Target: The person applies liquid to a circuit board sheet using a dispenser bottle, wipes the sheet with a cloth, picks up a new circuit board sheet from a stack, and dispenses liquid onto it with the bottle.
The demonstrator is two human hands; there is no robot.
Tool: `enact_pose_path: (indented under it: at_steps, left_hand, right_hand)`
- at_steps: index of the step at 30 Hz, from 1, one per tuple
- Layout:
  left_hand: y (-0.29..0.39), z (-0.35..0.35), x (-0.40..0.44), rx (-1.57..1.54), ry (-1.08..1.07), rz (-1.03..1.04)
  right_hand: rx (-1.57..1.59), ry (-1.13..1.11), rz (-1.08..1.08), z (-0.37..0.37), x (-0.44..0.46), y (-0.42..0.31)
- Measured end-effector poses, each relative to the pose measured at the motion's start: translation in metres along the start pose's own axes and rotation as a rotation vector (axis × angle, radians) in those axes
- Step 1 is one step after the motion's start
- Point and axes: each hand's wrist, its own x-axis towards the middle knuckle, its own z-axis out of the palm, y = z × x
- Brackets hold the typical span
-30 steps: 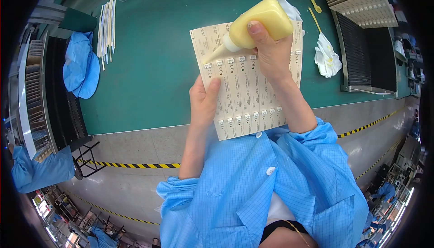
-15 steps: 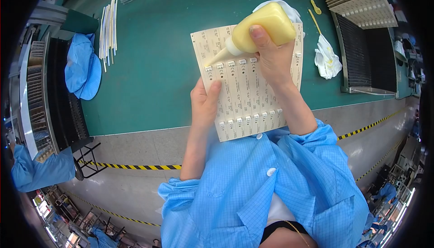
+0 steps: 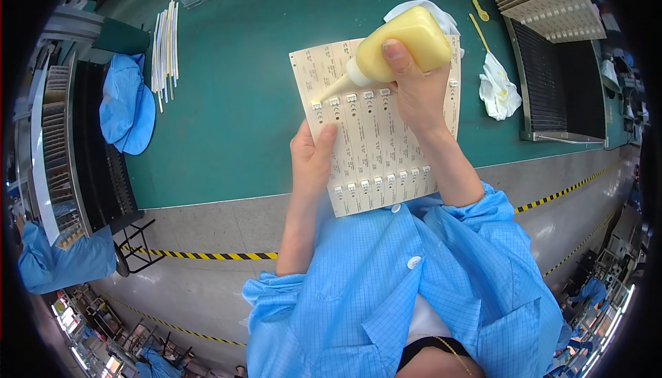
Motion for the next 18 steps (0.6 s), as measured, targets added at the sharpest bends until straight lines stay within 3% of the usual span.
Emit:
enact_pose_path:
  at_steps: [8,18]
  left_hand:
    - [-0.001,-0.0008,-0.0002,-0.003,0.001,0.005]
    - [-0.0007,0.0,-0.0001,0.017,0.011,0.008]
  right_hand:
    - [0.042,0.036,-0.066,-0.0046,-0.0003,-0.0002]
    - [0.139,0.143,-0.002,-0.0101,0.0057,-0.0029]
